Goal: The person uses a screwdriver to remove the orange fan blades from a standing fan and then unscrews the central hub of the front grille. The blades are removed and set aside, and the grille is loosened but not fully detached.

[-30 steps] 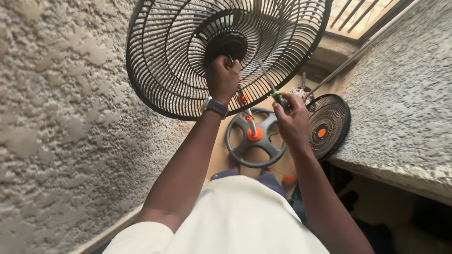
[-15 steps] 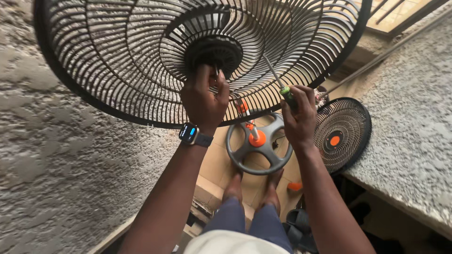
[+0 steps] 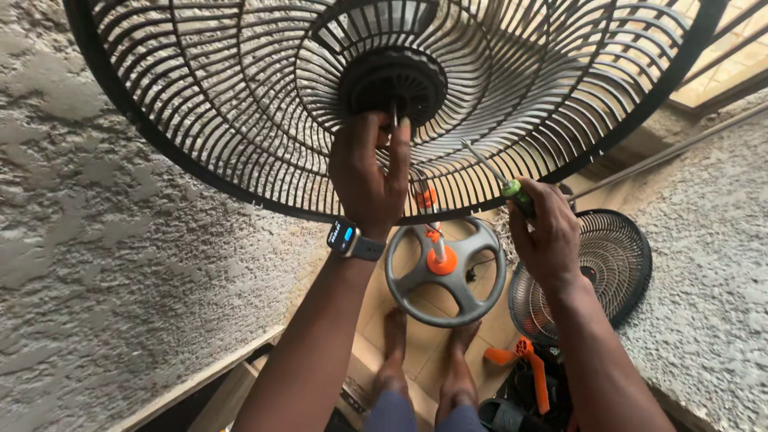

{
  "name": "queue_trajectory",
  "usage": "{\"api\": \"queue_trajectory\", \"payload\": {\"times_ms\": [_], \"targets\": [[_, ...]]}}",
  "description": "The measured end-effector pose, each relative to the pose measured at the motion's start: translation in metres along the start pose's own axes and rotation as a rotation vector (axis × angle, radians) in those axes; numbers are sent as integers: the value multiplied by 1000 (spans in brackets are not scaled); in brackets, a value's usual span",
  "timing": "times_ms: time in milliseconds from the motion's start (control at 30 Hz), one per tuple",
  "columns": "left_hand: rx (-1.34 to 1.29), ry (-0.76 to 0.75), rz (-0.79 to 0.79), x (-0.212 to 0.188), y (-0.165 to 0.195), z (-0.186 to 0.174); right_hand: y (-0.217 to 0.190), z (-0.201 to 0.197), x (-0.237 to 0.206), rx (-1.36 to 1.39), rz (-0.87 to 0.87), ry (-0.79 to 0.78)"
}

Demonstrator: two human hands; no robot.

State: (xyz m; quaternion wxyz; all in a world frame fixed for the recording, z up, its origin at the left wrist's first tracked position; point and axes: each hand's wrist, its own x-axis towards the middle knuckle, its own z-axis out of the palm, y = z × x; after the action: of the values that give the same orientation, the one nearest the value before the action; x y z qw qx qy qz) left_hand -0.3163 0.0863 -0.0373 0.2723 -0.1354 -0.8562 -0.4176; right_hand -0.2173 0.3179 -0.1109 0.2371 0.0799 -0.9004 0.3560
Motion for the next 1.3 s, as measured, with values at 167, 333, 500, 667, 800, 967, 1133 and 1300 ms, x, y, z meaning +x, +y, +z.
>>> {"api": "queue_trajectory", "payload": {"times_ms": [167,333,500,667,800,967,1133,1300], "targets": [[136,17,132,-24,-7,0,5,12,-1,18,31,52],[148,-13,79,-34,-20,-19,19,25,-8,-6,149,99],[353,8,264,-4,-36,-37,29,34,-9,-73,113,131],[325,117,307,20,-32,-41,32,35,-9,-65,135,155],[378,91,398,31,-21,-45,35,34,-8,-36,115,175],[447,49,502,53,-3,-41,36,28,-6,-4,119,185],[472,-36,525,69,0,-52,32,25,-4,13,103,172],[515,-14,617,73,-8,-47,31,25,-5,43,113,181]]}}
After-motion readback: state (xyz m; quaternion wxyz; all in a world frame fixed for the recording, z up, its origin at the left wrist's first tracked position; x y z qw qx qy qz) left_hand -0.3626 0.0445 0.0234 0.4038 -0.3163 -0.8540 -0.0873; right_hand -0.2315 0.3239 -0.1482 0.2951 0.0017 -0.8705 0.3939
